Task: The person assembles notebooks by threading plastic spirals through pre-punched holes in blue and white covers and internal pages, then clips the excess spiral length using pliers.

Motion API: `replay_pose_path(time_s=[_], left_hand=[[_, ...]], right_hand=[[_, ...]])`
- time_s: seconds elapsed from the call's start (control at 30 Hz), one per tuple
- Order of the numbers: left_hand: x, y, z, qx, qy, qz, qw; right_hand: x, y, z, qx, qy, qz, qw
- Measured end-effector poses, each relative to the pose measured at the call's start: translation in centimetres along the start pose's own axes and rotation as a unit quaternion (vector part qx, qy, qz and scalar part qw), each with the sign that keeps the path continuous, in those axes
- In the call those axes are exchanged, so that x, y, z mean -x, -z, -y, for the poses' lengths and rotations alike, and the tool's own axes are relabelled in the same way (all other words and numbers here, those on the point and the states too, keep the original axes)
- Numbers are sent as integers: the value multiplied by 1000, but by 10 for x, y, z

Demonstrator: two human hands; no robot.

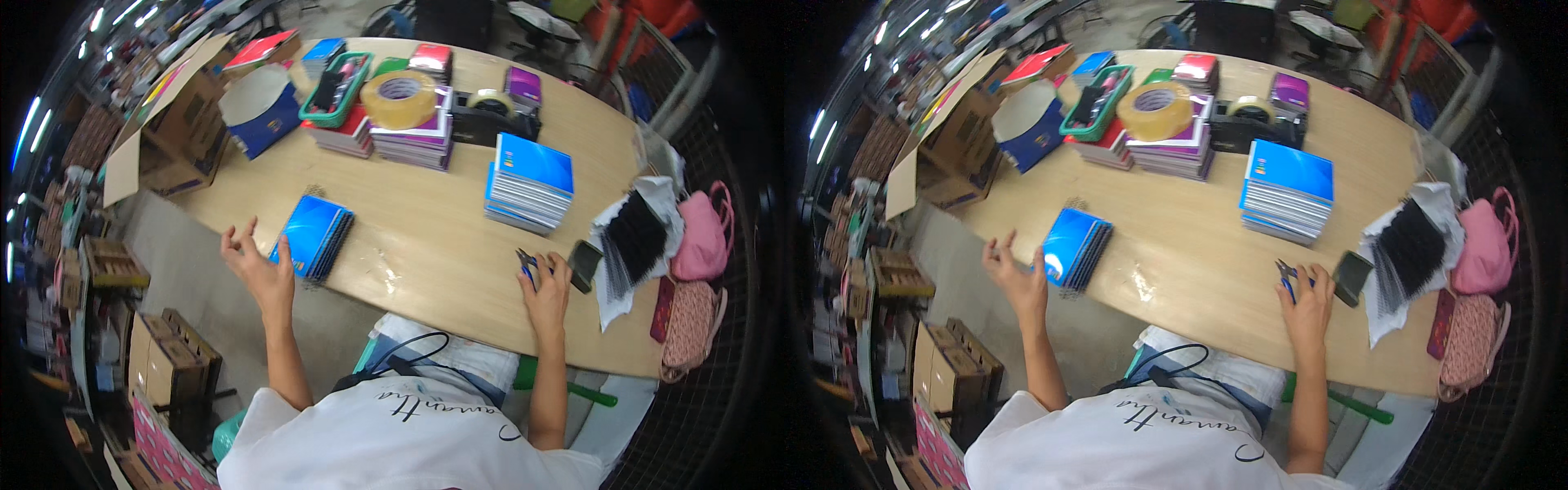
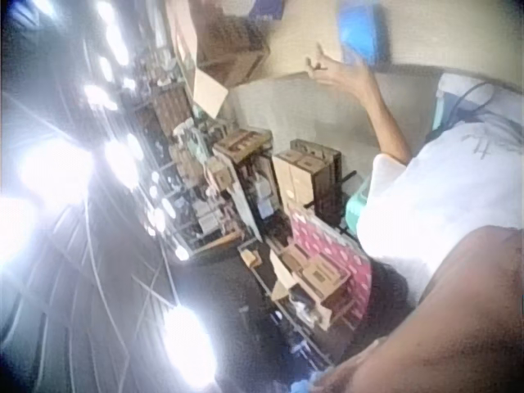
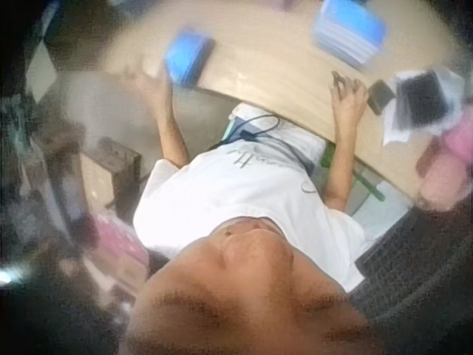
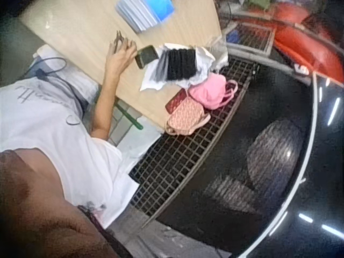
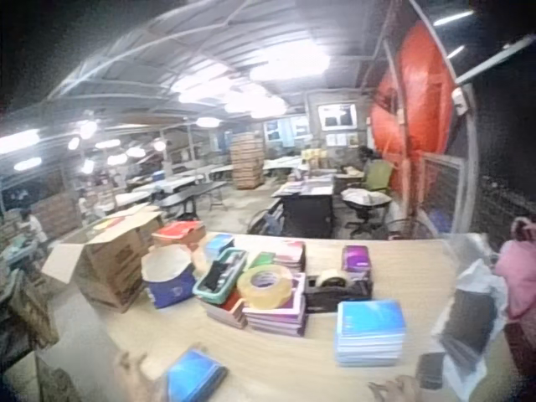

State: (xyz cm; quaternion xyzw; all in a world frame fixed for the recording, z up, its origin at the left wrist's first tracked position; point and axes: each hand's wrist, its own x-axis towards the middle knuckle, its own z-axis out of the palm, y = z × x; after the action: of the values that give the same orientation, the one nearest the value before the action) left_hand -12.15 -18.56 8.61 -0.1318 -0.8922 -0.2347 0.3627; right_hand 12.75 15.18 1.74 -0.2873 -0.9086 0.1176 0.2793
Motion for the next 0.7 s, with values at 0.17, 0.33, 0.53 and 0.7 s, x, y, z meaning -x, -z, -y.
replay_pose_path(time_s=[0.17, 0.33, 0.53, 0.7], left_hand=[[-35, -30, -164, 534, 27, 280, 797], [-70, -172, -258, 328, -86, 435, 834], [-75, -178, -261, 291, -159, 328, 885], [-44, -99, -252, 606, -94, 300, 731]], right_hand=[[-6, 22, 11, -76, 0, -30, 997], [5, 54, 7, -99, -22, -64, 993], [24, 80, -69, -49, -110, -145, 982], [-8, 70, -139, 111, -151, -104, 977]])
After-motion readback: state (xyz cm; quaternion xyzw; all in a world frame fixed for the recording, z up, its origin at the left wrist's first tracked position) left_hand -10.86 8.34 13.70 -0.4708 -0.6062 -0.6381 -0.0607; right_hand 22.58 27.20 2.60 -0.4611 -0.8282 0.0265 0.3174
